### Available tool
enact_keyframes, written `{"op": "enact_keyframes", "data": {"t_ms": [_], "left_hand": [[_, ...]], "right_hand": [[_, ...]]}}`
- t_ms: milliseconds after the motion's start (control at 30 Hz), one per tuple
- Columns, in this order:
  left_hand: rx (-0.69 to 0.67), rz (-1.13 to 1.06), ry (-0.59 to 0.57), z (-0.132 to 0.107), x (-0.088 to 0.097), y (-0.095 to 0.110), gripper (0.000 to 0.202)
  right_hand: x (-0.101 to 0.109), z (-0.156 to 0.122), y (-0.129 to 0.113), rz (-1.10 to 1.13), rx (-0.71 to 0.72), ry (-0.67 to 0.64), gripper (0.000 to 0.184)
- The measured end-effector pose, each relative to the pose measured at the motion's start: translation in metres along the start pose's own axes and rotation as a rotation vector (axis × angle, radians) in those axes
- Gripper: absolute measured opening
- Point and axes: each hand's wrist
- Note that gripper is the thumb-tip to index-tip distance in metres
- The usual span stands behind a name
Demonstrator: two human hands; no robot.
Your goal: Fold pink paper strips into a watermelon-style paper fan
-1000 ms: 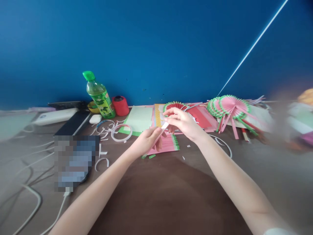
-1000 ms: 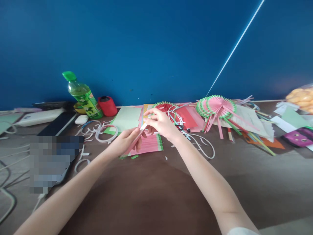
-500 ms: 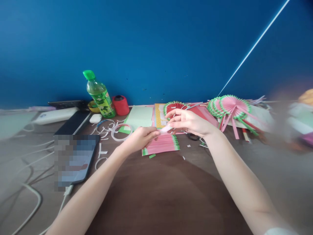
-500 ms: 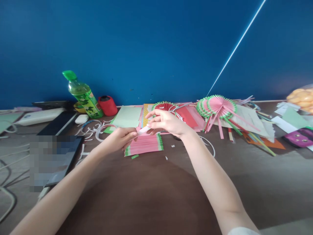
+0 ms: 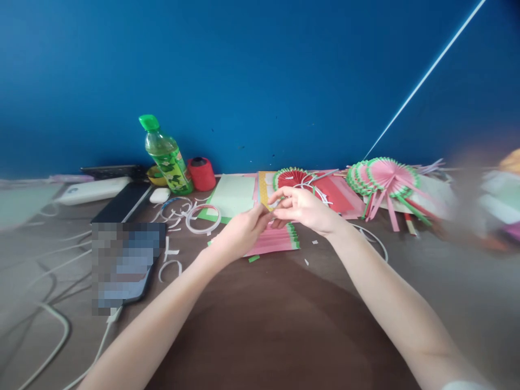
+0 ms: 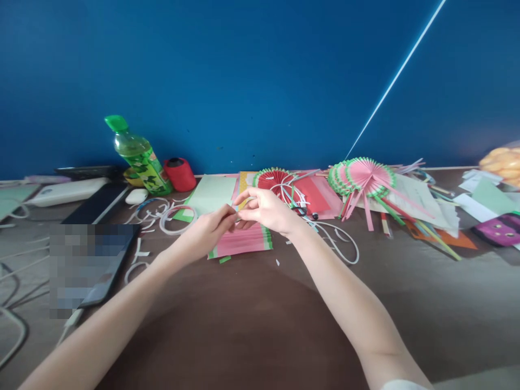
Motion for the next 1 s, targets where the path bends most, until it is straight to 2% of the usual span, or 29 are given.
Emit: {"op": "enact_keyframes", "data": {"t_ms": [100,267,567,733,867,933,1000], "left_hand": [[0.054,-0.125,0.016,-0.001,0.003,0.001,0.023],[0.024,-0.157,0.016,-0.002,0.006,-0.003,0.021],[-0.019,-0.120,0.058,-0.004,0.005,-0.001,0.016],[-0.006,0.156,0.042,-0.002,0.004,-0.003,0.015],[-0.098,0.317,0.088,-0.001,0.002,-0.003,0.012],[-0.122,0.303,0.131,-0.001,0.000,-0.002,0.012],[-0.102,0.191,0.154,-0.001,0.000,0.000,0.011]], "right_hand": [[0.002,-0.003,-0.002,0.011,-0.003,-0.073,0.023],[0.008,-0.007,-0.006,0.033,-0.026,-0.164,0.027],[0.004,-0.011,-0.011,-0.067,-0.012,-0.100,0.022],[0.002,-0.011,-0.011,-0.089,-0.002,-0.045,0.018],[0.000,-0.008,-0.008,-0.059,-0.007,-0.029,0.022],[-0.001,-0.007,-0.007,-0.050,0.006,-0.014,0.026],[-0.002,-0.007,-0.006,-0.051,0.034,-0.004,0.028]]}}
Point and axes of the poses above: each hand's wrist, its own z-axis towards the middle knuckle, its own x-axis out of the back of the hand, y = z × x, and after that the axes turned 10 degrees about -x, right-handed
